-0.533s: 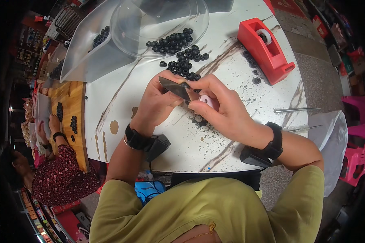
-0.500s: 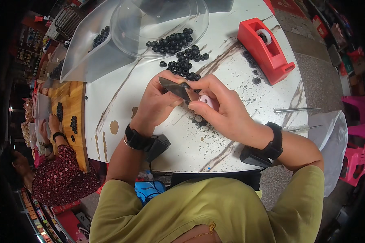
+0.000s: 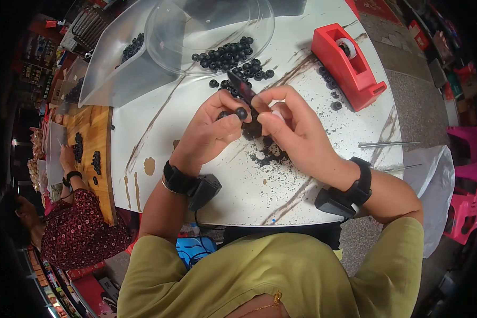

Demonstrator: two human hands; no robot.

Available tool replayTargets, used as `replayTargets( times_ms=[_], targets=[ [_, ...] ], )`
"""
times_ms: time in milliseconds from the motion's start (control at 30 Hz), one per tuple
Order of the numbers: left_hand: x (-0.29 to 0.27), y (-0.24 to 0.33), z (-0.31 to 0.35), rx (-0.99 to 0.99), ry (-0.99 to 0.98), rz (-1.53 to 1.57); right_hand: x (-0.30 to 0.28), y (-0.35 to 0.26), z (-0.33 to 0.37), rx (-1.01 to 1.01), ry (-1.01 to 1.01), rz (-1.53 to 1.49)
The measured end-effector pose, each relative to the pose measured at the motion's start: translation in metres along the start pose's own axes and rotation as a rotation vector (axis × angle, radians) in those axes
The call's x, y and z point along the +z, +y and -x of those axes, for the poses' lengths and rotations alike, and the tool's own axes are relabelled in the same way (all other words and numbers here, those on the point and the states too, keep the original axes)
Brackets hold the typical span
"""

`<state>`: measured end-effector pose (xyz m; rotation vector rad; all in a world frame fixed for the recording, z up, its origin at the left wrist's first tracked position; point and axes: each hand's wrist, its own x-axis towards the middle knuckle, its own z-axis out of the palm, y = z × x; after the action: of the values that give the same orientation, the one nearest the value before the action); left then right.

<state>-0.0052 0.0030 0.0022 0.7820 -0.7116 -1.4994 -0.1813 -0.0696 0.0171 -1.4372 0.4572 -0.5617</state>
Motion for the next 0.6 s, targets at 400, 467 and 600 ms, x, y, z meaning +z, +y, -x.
replayTargets(
  times_ms=[400,467,600],
  targets=[
    [-0.019,0.018,-0.001,-0.075,0.121,0.105,0.003,0.001,-0.002,0.032,0.016,-0.03],
    [-0.022,0.02,-0.001,-0.042,0.213,-0.252,0.004,0.002,-0.002,0.026,0.012,-0.027],
    [-0.017,0.031,0.003,-0.14,0.193,-0.424,0.001,-0.002,0.0,0.079,-0.001,-0.085]
  ],
)
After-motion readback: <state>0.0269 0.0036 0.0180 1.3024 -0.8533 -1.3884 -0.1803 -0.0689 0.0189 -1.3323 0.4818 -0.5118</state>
